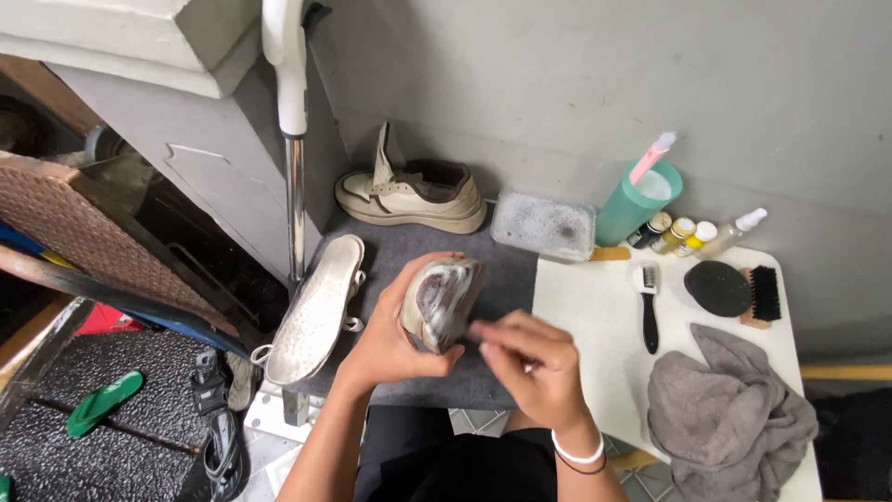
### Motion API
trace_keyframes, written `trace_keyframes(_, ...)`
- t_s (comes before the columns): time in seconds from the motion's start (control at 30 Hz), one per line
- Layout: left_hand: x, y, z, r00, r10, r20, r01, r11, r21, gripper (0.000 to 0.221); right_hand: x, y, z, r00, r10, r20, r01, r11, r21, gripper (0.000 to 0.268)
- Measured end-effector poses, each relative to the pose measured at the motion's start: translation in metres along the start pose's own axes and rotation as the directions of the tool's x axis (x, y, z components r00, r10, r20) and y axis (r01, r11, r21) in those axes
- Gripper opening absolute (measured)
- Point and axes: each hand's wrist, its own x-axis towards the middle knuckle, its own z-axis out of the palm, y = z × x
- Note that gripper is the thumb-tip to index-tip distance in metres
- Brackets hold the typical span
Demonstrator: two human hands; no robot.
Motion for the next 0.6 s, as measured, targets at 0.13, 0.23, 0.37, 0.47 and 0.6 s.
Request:
trace_keyframes(0.13,0.001,0.002,0.002,1.0,-0.03,0.006,0.031,0.999,-0.021,0.086,0.0,0.005,0.0,0.99,0.007,-0.14,-0.02,0.996,-0.086,0.026)
trace_keyframes(0.23,0.004,0.004,0.0,1.0,-0.008,0.027,0.009,1.0,-0.012,0.086,0.006,0.001,-0.003,0.997,0.019,-0.077,-0.024,0.997,-0.067,0.022)
trace_keyframes(0.37,0.001,0.001,0.003,1.0,0.016,0.022,-0.015,0.997,-0.075,0.086,0.0,0.006,-0.004,0.994,0.039,-0.099,-0.046,0.996,-0.076,0.023)
trace_keyframes(0.47,0.001,-0.002,0.0,1.0,0.017,0.007,-0.017,0.997,-0.07,0.086,0.002,0.002,-0.003,0.994,0.066,-0.082,-0.069,0.997,-0.035,0.022)
trace_keyframes(0.6,0.003,0.004,-0.002,1.0,0.012,0.006,-0.012,1.0,-0.026,0.085,0.003,0.002,0.001,0.949,0.142,-0.28,-0.168,0.983,-0.07,0.02)
